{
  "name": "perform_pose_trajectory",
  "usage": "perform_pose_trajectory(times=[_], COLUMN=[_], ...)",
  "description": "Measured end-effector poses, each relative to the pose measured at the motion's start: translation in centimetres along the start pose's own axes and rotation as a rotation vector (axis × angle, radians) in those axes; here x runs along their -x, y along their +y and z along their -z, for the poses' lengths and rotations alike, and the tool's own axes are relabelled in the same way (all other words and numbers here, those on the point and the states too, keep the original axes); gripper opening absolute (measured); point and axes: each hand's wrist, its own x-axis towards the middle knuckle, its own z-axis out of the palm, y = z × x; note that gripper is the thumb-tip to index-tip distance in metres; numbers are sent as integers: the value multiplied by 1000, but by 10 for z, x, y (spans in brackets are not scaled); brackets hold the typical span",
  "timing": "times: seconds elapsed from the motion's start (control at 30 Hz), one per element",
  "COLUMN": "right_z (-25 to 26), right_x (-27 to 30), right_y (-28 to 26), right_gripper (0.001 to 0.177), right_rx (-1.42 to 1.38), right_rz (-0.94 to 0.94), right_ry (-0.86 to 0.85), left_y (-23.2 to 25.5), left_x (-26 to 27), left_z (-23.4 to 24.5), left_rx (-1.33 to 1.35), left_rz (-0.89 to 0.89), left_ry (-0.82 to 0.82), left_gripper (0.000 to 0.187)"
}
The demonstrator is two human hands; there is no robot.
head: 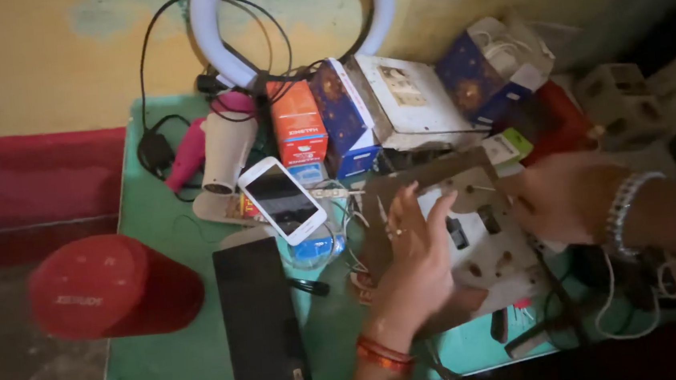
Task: The person uses a screwdriver to unscrew and take apart a wall switch panel on a cluttered workbench, holding the plate steady while removing screws and manipulating the switch components and wiring by hand.
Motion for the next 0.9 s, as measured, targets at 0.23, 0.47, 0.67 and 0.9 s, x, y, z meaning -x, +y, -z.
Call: perform_pose_trajectory(times=[0.23,0.47,0.67,0.9], right_z=[-65,-64,-66,-47], right_x=[-4,-2,-2,-33], right_y=[39,35,30,41], right_gripper=[41,26,27,25], right_rx=[-615,-788,-766,-961], right_rz=[118,43,15,-12], right_ry=[382,518,539,198], left_y=[11,11,11,13], left_x=[-18,-20,-21,-21], left_z=[44,44,42,42], left_rx=[628,597,597,595], left_rz=[111,107,115,109], left_ry=[-155,-161,-170,-166], left_gripper=[134,135,136,137])
